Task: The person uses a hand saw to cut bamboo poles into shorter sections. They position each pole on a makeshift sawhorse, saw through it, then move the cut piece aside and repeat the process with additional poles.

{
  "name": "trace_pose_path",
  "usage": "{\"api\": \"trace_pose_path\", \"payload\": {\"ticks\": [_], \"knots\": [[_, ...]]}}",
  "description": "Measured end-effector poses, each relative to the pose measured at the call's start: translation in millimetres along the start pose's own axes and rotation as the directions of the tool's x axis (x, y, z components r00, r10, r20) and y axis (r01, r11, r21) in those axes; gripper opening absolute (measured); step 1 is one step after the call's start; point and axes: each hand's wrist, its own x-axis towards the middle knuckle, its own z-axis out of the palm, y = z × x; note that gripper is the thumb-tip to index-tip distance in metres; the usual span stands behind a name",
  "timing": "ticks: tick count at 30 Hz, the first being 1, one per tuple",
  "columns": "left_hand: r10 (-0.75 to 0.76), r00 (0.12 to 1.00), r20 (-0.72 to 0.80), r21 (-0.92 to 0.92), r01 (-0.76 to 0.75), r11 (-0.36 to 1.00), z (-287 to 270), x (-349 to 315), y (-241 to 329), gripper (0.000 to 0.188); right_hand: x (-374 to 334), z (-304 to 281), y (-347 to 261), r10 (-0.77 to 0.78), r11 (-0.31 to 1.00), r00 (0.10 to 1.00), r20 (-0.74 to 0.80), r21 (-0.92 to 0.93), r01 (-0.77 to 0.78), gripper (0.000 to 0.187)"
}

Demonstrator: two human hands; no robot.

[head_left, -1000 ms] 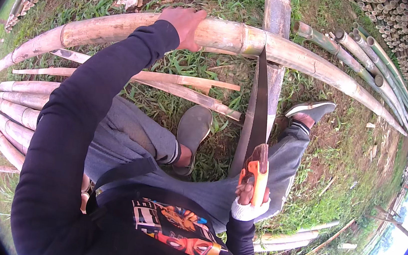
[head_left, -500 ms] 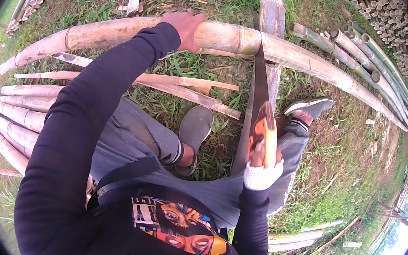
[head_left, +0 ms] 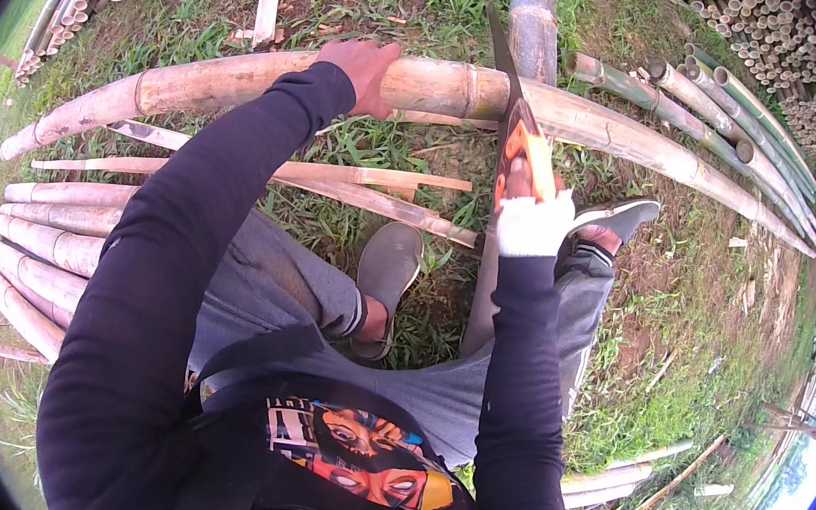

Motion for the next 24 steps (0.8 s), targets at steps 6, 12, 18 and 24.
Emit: {"api": "trace_pose_path", "payload": {"ticks": [6,12,18,24], "knots": [[0.055,0.992,-0.114,-0.005,-0.056,0.998,21.3,4.4,-8.2,0.081,-188.8,-77.4,-52.4,0.039,0.998,0.997,-0.065,-0.042,-0.042,0.023],[0.03,0.991,-0.128,0.0,-0.03,1.0,20.6,2.4,-8.0,0.085,-33.6,-4.0,-0.8,0.077,0.993,0.995,-0.065,0.09,-0.071,0.012],[-0.426,0.373,-0.824,-0.367,0.222,0.904,57.1,-33.0,8.7,0.066,7.7,16.5,6.5,0.186,0.981,0.979,-0.088,0.076,-0.18,0.014],[-0.471,0.738,-0.482,-0.595,0.118,0.795,-11.9,-49.3,-60.1,0.033,6.0,16.1,6.2,0.08,0.996,0.994,-0.075,0.032,-0.078,0.023]]}}
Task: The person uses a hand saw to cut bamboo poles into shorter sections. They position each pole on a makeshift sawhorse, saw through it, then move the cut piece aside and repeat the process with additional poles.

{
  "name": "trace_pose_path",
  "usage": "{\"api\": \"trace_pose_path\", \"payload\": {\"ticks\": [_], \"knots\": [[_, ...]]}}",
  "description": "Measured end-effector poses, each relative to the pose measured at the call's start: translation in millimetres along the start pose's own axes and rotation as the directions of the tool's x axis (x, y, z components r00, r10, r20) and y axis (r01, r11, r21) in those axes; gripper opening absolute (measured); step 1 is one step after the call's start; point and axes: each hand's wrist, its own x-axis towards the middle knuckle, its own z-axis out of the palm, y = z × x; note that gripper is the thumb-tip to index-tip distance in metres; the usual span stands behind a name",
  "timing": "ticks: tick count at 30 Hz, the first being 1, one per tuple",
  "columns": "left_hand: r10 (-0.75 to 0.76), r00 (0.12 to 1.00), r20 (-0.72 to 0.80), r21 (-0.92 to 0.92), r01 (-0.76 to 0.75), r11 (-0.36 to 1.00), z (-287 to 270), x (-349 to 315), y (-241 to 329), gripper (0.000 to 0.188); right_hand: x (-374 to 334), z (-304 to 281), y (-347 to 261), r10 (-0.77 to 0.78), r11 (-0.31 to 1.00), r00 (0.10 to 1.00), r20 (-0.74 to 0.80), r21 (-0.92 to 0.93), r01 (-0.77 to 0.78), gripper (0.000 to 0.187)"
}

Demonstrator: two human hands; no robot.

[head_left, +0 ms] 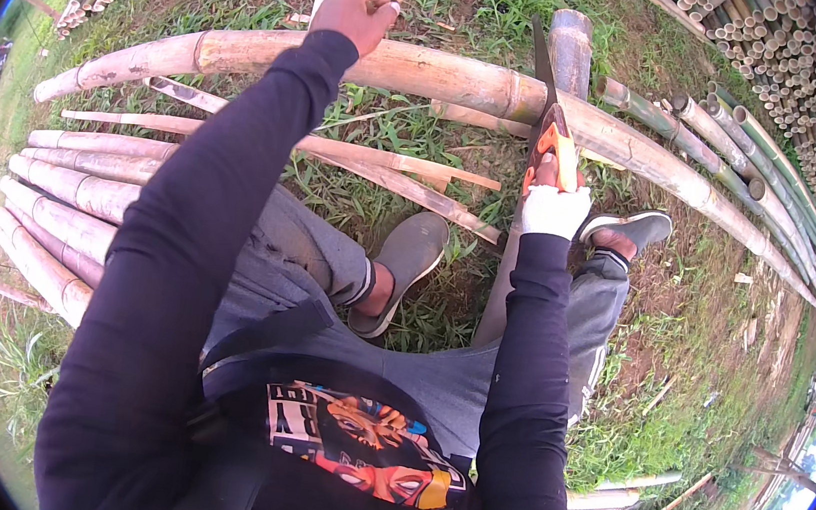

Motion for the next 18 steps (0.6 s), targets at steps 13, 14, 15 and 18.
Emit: {"api": "trace_pose_path", "payload": {"ticks": [13,14,15,18], "knots": [[-0.693,0.714,-0.1,-0.616,0.503,0.607,-60.6,-82.0,-119.4,0.076,-11.2,-0.5,-8.2,0.085,0.985,0.996,0.037,0.148,-0.09,0.045],[-0.856,0.506,-0.105,-0.775,0.497,0.39,-37.3,-86.0,-129.6,0.096,-10.4,-2.2,-6.9,0.044,0.98,0.996,0.074,0.192,-0.058,0.045],[-0.911,0.402,0.094,-0.831,0.535,0.151,-28.5,-88.4,-142.2,0.109,-8.4,-3.0,-6.6,-0.011,0.979,0.996,0.089,0.202,-0.007,0.049],[-0.858,0.431,0.279,-0.929,0.346,-0.128,8.5,-71.6,-153.3,0.103,-1.1,-3.4,-18.0,-0.036,0.981,0.994,0.104,0.195,0.015,0.045]]}}
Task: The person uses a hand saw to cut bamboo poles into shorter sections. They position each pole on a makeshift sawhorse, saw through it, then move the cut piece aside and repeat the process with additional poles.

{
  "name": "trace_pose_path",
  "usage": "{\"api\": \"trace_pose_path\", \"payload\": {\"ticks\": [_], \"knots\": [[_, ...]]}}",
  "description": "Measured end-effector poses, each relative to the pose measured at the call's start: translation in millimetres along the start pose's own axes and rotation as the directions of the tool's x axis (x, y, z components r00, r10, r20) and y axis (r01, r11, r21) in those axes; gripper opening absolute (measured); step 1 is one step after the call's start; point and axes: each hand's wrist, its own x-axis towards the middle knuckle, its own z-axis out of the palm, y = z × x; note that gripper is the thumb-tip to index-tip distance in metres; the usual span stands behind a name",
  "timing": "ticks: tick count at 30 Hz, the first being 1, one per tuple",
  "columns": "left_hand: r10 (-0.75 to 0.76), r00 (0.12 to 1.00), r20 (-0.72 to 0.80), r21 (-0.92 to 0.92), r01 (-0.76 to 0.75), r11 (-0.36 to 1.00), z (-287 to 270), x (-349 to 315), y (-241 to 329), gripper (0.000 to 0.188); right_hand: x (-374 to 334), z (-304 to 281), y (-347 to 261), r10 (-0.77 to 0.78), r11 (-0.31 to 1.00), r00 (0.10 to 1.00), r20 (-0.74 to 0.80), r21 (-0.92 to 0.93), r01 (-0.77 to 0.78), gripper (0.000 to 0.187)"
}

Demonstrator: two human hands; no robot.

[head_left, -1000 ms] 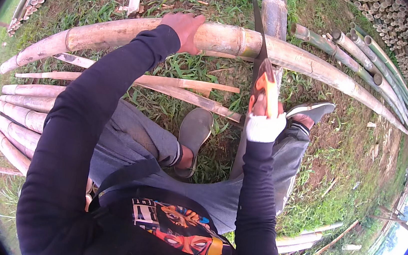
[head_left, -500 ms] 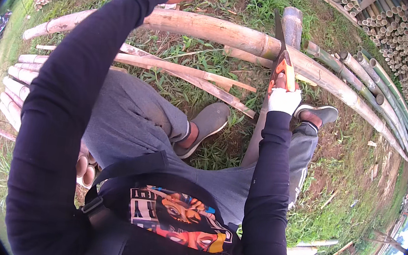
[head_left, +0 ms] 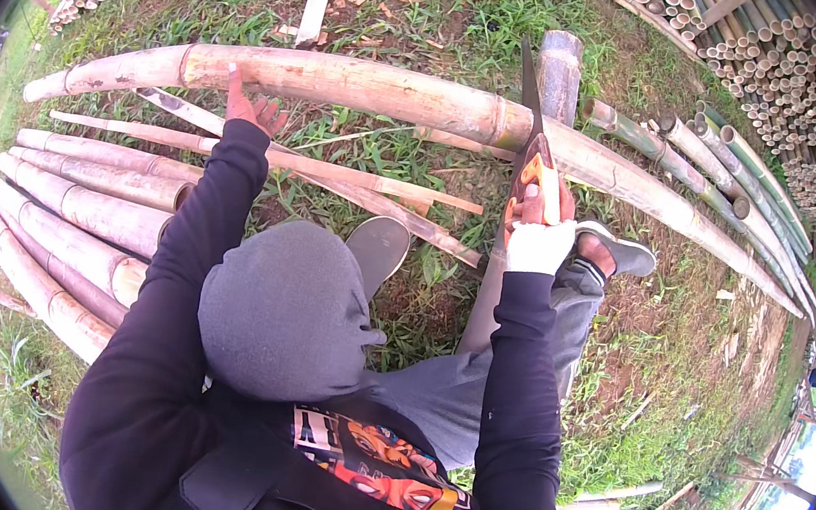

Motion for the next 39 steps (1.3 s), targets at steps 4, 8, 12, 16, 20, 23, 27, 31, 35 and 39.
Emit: {"api": "trace_pose_path", "payload": {"ticks": [4,8,12,16,20,23,27,31,35,39], "knots": [[0.094,0.984,0.152,-0.147,-0.071,0.986,27.9,15.2,-6.5,0.088,19.9,13.3,-42.0,0.207,0.977,0.978,-0.03,-0.038,-0.208,0.044],[0.155,0.974,0.168,-0.262,-0.108,0.959,34.8,20.0,-8.1,0.066,42.0,19.6,-65.1,0.238,0.965,0.971,-0.016,-0.113,-0.238,0.043],[0.162,0.971,0.178,-0.278,-0.109,0.954,34.3,21.0,-4.8,0.057,24.9,9.5,-51.3,0.259,0.951,0.963,-0.067,-0.158,-0.267,0.044],[0.14,0.979,0.146,-0.232,-0.103,0.967,36.1,16.4,1.1,0.055,-77.5,-26.7,-65.1,0.121,0.967,0.986,-0.113,-0.211,-0.143,0.043],[0.122,0.982,0.143,-0.223,-0.088,0.971,35.2,13.3,0.5,0.057,-183.7,-68.8,-104.7,0.19,0.9,0.97,-0.152,-0.368,-0.234,0.053],[0.132,0.976,0.176,-0.266,-0.082,0.96,35.0,14.9,-2.0,0.057,-147.5,-54.1,-86.5,0.205,0.933,0.965,-0.16,-0.266,-0.243,0.03],[0.125,0.982,0.144,-0.242,-0.088,0.966,35.6,18.3,-1.9,0.057,23.1,4.7,-18.2,0.155,0.963,0.988,-0.013,-0.223,-0.154,0.026],[0.117,0.975,0.187,-0.213,-0.076,0.974,35.5,18.8,1.9,0.059,24.3,-2.1,-15.5,0.181,0.984,0.983,0.01,0.0,-0.181,0.022],[0.126,0.982,0.139,-0.191,-0.098,0.977,32.7,19.0,2.3,0.06,-118.7,-55.7,-52.4,0.115,0.895,0.987,-0.116,-0.419,-0.153,0.018],[0.106,0.984,0.144,-0.205,-0.075,0.976,30.8,22.8,2.2,0.059,-195.2,-81.3,-90.6,0.229,0.891,0.955,-0.191,-0.354,-0.284,0.03]]}}
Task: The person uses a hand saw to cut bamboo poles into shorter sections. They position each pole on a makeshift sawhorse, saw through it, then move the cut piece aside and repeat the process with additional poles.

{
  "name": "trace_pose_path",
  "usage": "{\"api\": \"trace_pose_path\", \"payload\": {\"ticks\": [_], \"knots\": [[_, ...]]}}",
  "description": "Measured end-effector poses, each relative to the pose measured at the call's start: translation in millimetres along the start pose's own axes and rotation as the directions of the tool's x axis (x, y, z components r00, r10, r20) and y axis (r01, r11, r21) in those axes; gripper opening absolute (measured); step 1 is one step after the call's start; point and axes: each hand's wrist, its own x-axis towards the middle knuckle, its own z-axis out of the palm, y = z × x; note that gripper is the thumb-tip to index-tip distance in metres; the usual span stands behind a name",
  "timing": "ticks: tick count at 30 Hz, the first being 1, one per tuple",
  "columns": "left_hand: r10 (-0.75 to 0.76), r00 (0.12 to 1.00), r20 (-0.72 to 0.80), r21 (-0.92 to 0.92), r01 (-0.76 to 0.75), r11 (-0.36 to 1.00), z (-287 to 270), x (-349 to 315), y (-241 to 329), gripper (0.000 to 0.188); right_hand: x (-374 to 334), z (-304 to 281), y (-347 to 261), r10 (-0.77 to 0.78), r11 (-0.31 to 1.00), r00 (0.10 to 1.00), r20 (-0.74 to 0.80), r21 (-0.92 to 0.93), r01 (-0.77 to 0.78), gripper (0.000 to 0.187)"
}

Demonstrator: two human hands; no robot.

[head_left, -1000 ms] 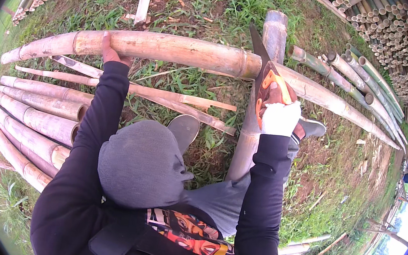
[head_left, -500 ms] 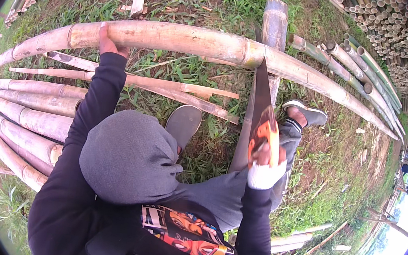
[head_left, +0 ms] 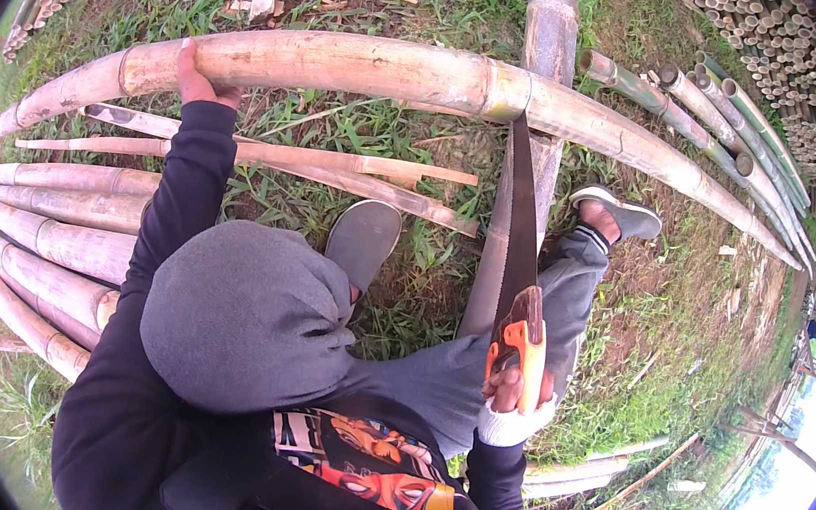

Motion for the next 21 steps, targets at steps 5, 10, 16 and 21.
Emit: {"api": "trace_pose_path", "payload": {"ticks": [5,10,16,21], "knots": [[-0.008,1.0,-0.011,0.012,0.008,1.0,0.0,2.6,-1.5,0.06,142.9,96.2,-10.7,-0.062,0.998,0.994,0.091,0.038,0.059,0.013],[-0.007,1.0,-0.029,0.003,0.007,1.0,7.2,-2.7,0.8,0.06,203.6,124.0,-10.9,-0.078,0.887,0.987,0.144,0.462,0.003,0.021],[0.005,0.999,-0.034,0.03,-0.004,1.0,3.9,-4.7,2.7,0.06,12.8,12.2,9.9,-0.057,0.998,0.997,0.052,0.005,0.057,0.031],[0.013,1.0,0.008,0.013,-0.013,1.0,-1.4,1.6,0.9,0.06,71.8,59.1,3.3,-0.165,0.979,0.986,0.037,0.131,0.159,0.021]]}}
